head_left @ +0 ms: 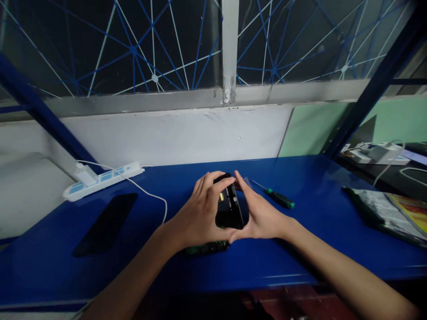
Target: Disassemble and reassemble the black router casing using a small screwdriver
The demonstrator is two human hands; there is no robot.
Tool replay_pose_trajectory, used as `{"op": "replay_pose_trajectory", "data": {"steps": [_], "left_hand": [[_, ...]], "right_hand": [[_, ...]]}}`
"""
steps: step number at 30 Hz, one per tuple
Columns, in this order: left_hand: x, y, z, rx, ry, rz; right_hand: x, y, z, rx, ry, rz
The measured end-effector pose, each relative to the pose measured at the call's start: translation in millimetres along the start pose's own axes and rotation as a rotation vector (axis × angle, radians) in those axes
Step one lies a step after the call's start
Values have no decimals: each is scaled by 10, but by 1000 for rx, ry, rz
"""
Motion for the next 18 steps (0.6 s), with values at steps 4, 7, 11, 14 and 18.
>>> {"op": "replay_pose_trajectory", "data": {"steps": [4,7,11,14,18], "left_hand": [[-70,11,60,6,174,52],[-108,24,77,7,255,50],[-84,74,62,-9,304,69],[-16,149,74,-2,314,98],[92,269,142,23,301,139]], "right_hand": [[39,-15,-37,72,-21,-2],[69,-11,-49,76,-41,1],[54,10,-61,47,-61,8],[31,18,-71,22,-82,-4],[30,15,-76,-4,-52,-34]]}}
Point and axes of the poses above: each hand's wrist, its own y-axis away from the middle knuckle, its own z-axis out of the back of the hand, x = y × z, the point moved 2 cm from there along -y, towards the middle knuckle, and after that the axes turned 2 degrees about x, right-handed, at the moved point
